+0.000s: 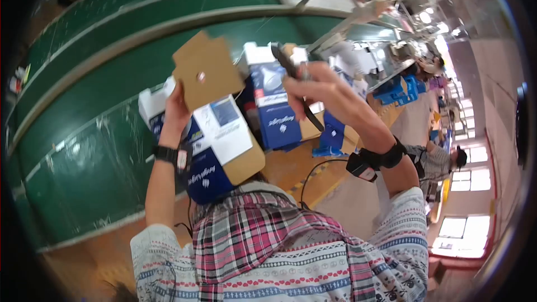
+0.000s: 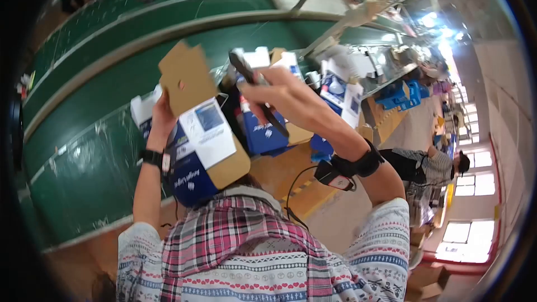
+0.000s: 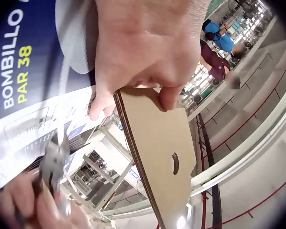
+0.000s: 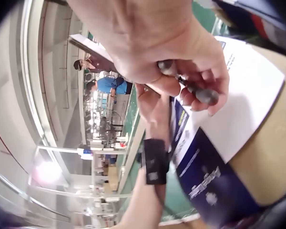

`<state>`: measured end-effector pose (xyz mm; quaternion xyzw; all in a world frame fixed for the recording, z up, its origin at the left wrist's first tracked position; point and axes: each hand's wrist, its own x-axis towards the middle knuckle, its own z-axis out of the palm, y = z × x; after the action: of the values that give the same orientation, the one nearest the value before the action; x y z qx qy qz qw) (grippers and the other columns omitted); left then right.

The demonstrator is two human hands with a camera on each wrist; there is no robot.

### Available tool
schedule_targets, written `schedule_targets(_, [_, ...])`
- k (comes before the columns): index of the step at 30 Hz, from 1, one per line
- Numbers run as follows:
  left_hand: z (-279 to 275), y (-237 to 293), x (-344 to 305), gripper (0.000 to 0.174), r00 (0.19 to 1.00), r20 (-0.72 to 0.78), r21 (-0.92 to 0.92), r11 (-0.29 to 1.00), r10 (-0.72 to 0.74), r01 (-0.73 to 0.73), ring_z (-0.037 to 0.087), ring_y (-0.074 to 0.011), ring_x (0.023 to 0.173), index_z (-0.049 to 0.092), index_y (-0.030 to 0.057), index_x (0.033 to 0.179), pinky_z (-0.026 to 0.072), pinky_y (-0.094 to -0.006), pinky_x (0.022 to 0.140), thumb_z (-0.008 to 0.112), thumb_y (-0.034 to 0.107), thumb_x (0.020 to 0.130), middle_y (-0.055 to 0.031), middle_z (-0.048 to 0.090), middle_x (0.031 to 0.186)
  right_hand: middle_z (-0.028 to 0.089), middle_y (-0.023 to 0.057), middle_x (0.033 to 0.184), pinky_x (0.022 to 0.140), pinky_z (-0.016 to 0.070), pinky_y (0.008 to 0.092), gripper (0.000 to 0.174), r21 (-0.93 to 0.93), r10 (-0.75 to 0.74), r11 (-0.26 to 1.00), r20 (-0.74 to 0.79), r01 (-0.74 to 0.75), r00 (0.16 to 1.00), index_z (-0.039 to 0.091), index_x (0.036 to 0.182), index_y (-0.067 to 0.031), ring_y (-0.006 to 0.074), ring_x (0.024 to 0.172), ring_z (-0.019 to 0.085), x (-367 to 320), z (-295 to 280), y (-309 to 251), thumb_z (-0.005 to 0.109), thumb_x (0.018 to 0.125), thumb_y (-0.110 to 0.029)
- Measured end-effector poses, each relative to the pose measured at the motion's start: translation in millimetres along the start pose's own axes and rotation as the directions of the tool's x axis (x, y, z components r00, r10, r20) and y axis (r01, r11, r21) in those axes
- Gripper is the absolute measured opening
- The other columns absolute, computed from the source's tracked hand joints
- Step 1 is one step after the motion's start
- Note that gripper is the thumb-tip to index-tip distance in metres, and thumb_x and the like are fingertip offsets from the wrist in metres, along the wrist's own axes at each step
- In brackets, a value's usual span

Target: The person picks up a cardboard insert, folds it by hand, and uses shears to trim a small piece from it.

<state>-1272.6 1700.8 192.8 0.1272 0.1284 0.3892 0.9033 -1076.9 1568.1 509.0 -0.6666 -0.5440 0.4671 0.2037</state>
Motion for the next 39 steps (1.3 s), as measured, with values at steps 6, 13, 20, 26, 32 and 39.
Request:
schedule_targets(6, [11, 2, -4, 0.042, 0.997, 0.081, -0.075, 0.997, -0.007, 0.013, 0.048, -0.019, 0.112, 0.041, 0.005, 0.125, 0.0384, -0.0334, 0.094, 0.036, 0.032, 0.093, -0.0073, 0.049, 0.123, 0.055, 0.0004, 0.074, 0.061, 0.0387, 0.0216, 0.026, 0.353, 0.279, 0.891, 0.072, -0.287, 0.957, 0.052, 0.084, -0.0078, 0.0089, 0.071, 0.052, -87, 17, 137, 0.049, 0.086, -0.034])
schedule_targets(13, [53, 8, -16, 0.036, 0.997, -0.049, 0.153, 0.986, 0.067, -0.059, 0.052, -0.0189, 0.105, 0.044, 0.0018, 0.12, 0.0427, -0.0329, 0.089, 0.042, 0.025, 0.092, -0.008, 0.053, 0.114, 0.053, 0.0026, 0.076, 0.072, 0.0451, 0.0307, 0.015, 0.888, 0.313, 0.446, -0.04, -0.11, 0.949, 0.05, 0.09, -0.0064, 0.016, 0.073, 0.056, -139, 77, 217, 0.056, 0.083, -0.019])
schedule_targets(20, [120, -18, -56, 0.032, 0.985, -0.041, 0.494, 0.86, 0.167, -0.125, 0.055, -0.0167, 0.097, 0.045, 0.0007, 0.116, 0.0454, -0.0305, 0.084, 0.045, 0.021, 0.091, -0.0072, 0.055, 0.109, 0.052, 0.002, 0.074, 0.068, 0.0452, 0.0288, 0.013, 0.934, 0.272, 0.347, -0.019, -0.08, 0.962, 0.05, 0.088, -0.0057, 0.0139, 0.071, 0.054, -178, 85, 290, 0.054, 0.084, -0.018])
schedule_targets(26, [164, -91, -76, 0.034, 0.984, 0.013, 0.589, 0.795, 0.175, -0.149, 0.056, -0.0166, 0.095, 0.046, 0.0014, 0.116, 0.0458, -0.0312, 0.082, 0.048, 0.023, 0.09, -0.0071, 0.056, 0.108, 0.051, 0.0029, 0.073, 0.066, 0.0461, 0.0263, 0.021, 0.935, 0.365, 0.353, -0.178, 0.042, 0.914, 0.053, 0.09, -0.0018, 0.0123, 0.067, 0.053, -257, 57, 373, 0.056, 0.084, -0.021])
schedule_targets(32, [204, -228, -81, 0.031, 0.987, -0.048, 0.608, 0.789, 0.152, -0.092, 0.057, -0.0175, 0.096, 0.049, 0.0039, 0.113, 0.0465, -0.0322, 0.083, 0.049, 0.024, 0.089, -0.0065, 0.058, 0.106, 0.05, 0.003, 0.079, 0.061, 0.0455, 0.022, 0.026, 0.875, 0.559, 0.478, -0.238, -0.074, 0.794, 0.051, 0.103, -0.0005, 0.0103, 0.071, 0.052, -371, 23, 460, 0.055, 0.081, -0.015])
schedule_targets(39, [224, -381, -50, 0.029, 0.994, -0.072, 0.654, 0.749, -0.079, 0.107, 0.057, -0.0142, 0.091, 0.053, 0.0022, 0.108, 0.0461, -0.0283, 0.076, 0.049, 0.024, 0.088, -0.0055, 0.059, 0.103, 0.055, 0.0028, 0.083, 0.068, 0.0453, 0.0236, 0.029, 0.97, 0.518, 0.144, -0.244, 0.198, 0.82, 0.05, 0.105, -0.0001, 0.0123, 0.075, 0.055, -440, -11, 538, 0.054, 0.08, -0.016])
